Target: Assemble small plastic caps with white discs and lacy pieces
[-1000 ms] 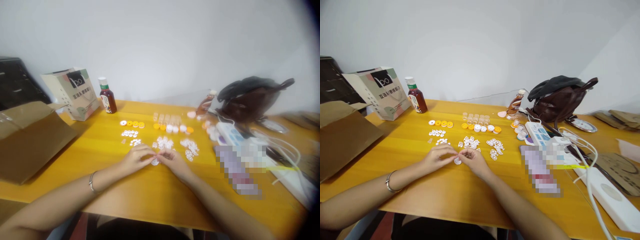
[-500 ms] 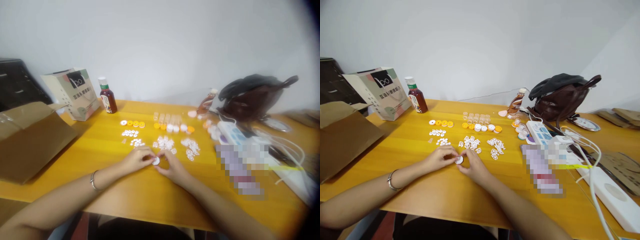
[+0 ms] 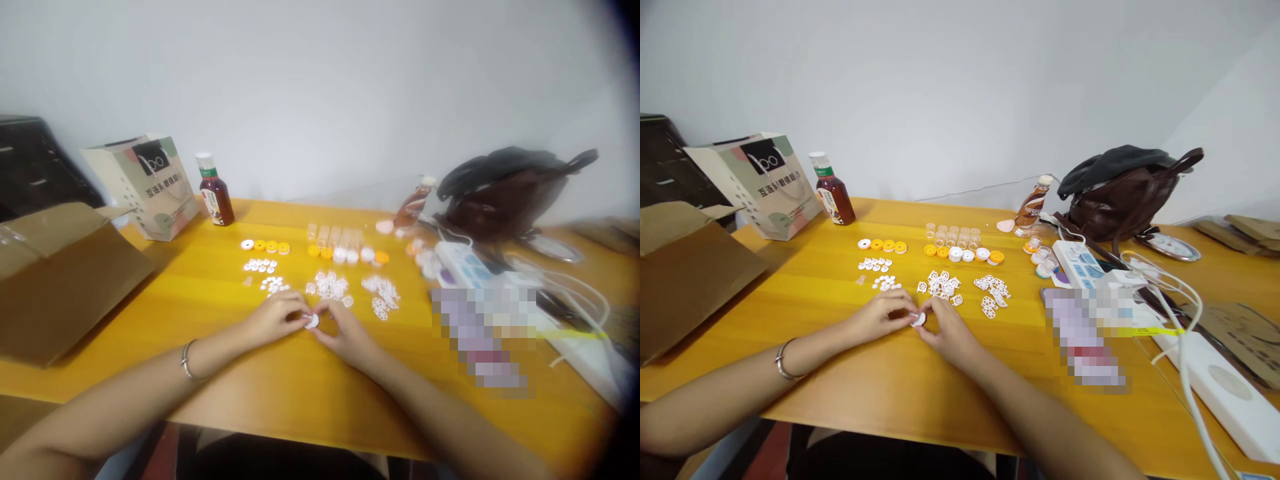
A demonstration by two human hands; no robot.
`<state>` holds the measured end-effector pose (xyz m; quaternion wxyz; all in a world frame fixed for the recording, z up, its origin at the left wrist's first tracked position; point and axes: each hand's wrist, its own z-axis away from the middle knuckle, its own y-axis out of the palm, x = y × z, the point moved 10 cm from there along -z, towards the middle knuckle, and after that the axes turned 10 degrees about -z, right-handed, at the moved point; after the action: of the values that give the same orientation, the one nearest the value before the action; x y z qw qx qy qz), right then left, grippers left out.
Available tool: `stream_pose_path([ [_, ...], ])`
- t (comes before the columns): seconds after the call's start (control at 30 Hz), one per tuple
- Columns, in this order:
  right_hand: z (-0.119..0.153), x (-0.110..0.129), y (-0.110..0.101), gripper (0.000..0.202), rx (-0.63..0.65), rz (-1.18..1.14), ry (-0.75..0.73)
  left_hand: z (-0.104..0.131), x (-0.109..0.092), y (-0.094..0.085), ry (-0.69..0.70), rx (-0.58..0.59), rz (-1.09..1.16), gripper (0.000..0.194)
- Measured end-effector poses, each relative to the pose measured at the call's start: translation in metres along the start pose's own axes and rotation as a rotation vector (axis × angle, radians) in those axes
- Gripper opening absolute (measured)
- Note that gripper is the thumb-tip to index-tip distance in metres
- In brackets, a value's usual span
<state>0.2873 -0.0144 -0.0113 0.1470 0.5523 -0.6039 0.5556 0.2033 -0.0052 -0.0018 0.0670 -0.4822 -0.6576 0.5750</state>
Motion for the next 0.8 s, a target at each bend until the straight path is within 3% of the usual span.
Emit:
stream_pose_path([
  [0.33,0.000,-0.001,-0.008,0.016,-0.039,0.027,0.018,0.010,-0.003,-0.002,0.012,0.083,0.020,0.028],
  [0.8,0.003,0.001,-0.005,0.016,-0.027,0.078,-0.077,0.015,-0.016,-0.001,0.129,0.152,-0.204,0.034],
])
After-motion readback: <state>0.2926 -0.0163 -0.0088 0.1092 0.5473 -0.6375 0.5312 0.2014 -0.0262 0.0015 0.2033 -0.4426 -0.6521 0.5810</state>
